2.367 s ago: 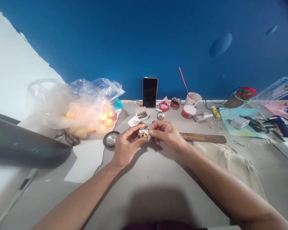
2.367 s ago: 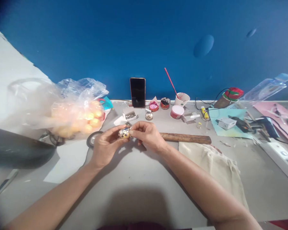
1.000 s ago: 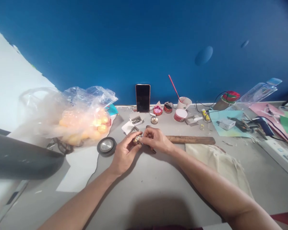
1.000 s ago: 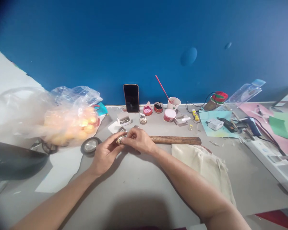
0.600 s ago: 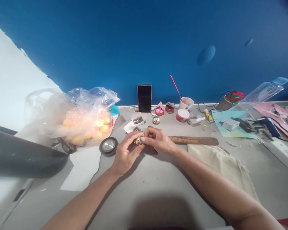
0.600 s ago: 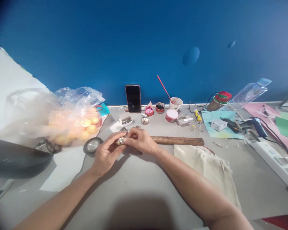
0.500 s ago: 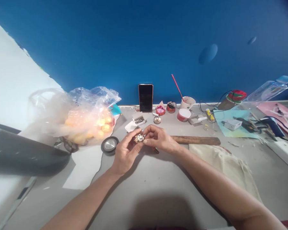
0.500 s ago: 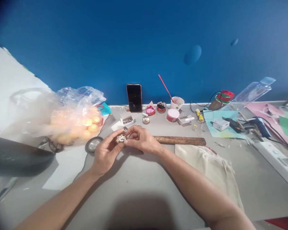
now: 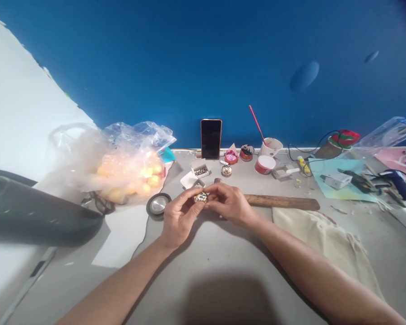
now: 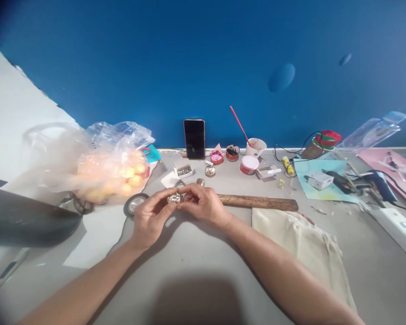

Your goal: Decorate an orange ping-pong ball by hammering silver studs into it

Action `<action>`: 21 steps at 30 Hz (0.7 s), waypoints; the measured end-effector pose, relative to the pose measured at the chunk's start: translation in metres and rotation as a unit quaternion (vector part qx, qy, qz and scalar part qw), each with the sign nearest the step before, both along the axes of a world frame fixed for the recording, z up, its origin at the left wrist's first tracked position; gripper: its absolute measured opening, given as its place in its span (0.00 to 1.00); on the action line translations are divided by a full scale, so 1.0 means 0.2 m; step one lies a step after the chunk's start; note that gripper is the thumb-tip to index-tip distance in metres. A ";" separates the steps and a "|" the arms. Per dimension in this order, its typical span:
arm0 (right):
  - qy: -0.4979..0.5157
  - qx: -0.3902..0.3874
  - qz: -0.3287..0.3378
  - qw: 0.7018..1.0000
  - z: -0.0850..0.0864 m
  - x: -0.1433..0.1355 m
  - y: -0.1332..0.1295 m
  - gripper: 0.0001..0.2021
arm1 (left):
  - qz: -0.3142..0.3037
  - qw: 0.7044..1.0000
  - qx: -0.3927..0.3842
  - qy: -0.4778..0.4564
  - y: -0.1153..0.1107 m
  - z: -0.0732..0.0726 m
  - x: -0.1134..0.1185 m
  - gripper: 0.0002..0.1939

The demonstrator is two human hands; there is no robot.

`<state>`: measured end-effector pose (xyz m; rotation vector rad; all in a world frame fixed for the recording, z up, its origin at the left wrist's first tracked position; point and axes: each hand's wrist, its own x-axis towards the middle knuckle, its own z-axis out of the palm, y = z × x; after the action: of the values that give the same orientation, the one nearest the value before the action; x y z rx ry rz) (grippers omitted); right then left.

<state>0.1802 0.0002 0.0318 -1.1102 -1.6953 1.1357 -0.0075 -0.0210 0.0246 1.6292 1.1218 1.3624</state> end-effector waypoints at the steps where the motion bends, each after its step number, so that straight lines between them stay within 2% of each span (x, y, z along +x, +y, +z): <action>1: -0.005 0.021 -0.005 1.000 0.00 0.00 0.00 0.14 | 0.004 1.000 0.012 0.006 0.00 0.00 0.00 0.13; 4: -0.017 0.063 -0.009 0.998 -0.01 -0.01 -0.01 0.13 | -0.001 1.000 0.014 0.001 -0.01 0.01 0.00 0.13; 10: -0.058 0.104 -0.007 0.993 -0.05 0.00 -0.01 0.13 | -0.025 0.997 -0.046 -0.057 -0.01 -0.01 0.01 0.15; 18: -0.128 0.220 -0.021 0.967 -0.08 0.00 -0.01 0.10 | -0.050 0.986 -0.092 -0.134 -0.01 0.00 0.02 0.14; 21: -0.140 0.225 -0.025 0.964 -0.07 -0.01 -0.02 0.09 | -0.025 0.987 -0.104 -0.122 0.00 0.00 0.03 0.14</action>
<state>0.1791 -0.0029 0.0178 -1.0444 -2.0016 0.5324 -0.0011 -0.0217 0.0244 1.2944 1.0323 1.3232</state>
